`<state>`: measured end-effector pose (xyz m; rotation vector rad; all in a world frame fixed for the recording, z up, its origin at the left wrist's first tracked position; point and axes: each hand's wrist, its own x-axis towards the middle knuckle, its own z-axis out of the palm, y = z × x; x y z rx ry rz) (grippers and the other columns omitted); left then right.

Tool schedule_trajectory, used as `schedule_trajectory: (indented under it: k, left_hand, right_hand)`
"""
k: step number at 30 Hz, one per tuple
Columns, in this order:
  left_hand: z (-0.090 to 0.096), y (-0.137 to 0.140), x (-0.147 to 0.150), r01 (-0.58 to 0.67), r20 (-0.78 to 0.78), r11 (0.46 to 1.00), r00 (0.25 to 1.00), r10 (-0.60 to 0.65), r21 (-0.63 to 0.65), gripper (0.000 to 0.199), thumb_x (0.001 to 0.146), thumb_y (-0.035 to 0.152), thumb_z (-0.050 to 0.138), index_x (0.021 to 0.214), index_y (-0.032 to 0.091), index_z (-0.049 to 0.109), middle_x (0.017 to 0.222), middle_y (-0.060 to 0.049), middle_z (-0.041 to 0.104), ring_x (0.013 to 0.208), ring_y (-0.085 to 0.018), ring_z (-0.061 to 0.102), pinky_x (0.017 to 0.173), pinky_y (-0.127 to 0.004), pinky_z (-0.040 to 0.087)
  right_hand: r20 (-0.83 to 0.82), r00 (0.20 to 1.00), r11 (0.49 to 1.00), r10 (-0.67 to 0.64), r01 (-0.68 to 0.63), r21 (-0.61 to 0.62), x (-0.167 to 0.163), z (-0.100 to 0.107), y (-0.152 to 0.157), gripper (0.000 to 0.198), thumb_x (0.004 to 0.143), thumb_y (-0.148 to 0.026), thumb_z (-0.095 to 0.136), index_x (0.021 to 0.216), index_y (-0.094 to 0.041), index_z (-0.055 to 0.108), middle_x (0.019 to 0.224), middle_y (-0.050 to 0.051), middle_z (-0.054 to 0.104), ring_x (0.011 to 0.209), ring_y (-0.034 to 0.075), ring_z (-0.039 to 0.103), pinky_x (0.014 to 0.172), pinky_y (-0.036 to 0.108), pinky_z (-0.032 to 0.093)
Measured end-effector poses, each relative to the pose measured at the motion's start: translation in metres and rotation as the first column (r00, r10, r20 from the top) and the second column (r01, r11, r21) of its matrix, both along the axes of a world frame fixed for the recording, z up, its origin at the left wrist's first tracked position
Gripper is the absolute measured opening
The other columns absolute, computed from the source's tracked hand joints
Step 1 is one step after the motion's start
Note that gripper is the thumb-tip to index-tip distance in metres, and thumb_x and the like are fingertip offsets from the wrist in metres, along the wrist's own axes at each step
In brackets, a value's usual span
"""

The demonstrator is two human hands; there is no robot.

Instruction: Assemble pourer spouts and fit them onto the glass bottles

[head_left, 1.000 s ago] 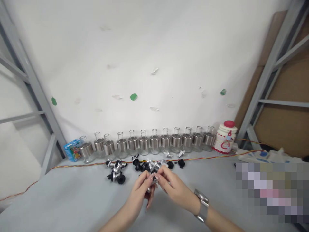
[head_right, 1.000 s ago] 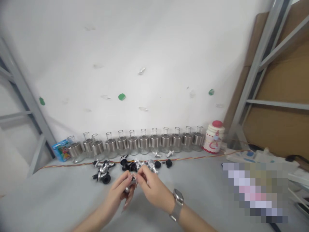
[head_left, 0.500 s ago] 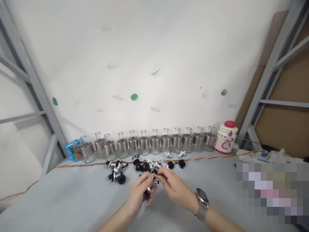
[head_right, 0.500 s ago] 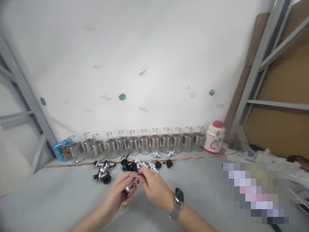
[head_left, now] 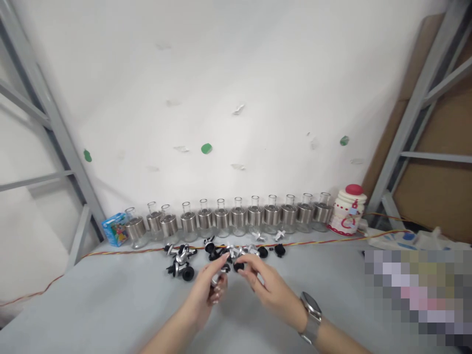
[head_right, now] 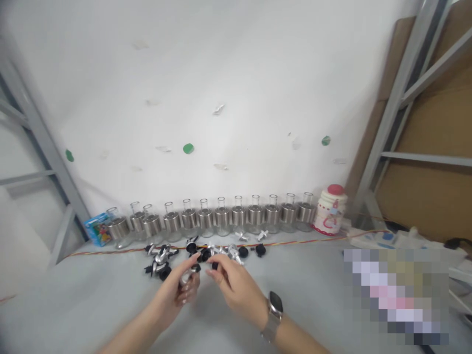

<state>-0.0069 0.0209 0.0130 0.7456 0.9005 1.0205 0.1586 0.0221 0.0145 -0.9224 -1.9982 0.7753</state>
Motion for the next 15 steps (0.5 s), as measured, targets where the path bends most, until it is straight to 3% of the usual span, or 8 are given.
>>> schedule_trajectory:
  k: [4,9,15]
  left_hand:
    - [0.002,0.014,-0.016,0.023,-0.003,1.0,1.0,-0.023,0.011,0.043,0.071,0.047,0.053,0.047,0.019,0.031,0.037,0.011,0.021,0.031,-0.001,0.011,0.034,-0.018,0.01]
    - [-0.004,0.022,-0.022,-0.046,-0.118,0.996,0.991,0.055,0.078,0.043,0.069,0.043,0.052,0.046,0.021,0.025,0.036,0.011,0.017,0.032,-0.003,0.011,0.033,-0.019,0.012]
    - [-0.005,0.031,-0.035,-0.21,-0.331,0.948,0.9,0.282,0.239,0.038,0.065,0.045,0.059,0.052,0.021,0.033,0.04,0.011,0.024,0.034,-0.005,0.02,0.037,-0.02,0.016]
  right_hand:
    - [-0.093,0.995,0.995,-0.027,0.018,-0.094,0.003,-0.006,0.004,0.027,0.088,-0.038,0.033,0.108,-0.021,0.041,0.061,-0.004,0.042,0.056,0.012,0.044,0.056,0.024,0.037]
    - [-0.08,0.997,0.995,0.02,-0.028,-0.101,0.001,-0.014,0.006,0.029,0.089,-0.037,0.033,0.111,-0.02,0.037,0.061,-0.005,0.041,0.057,0.011,0.045,0.06,0.024,0.038]
    - [-0.005,1.0,1.0,-0.002,0.002,-0.022,0.005,-0.014,0.008,0.028,0.089,-0.035,0.034,0.112,-0.02,0.038,0.065,-0.004,0.046,0.059,0.012,0.046,0.063,0.025,0.04]
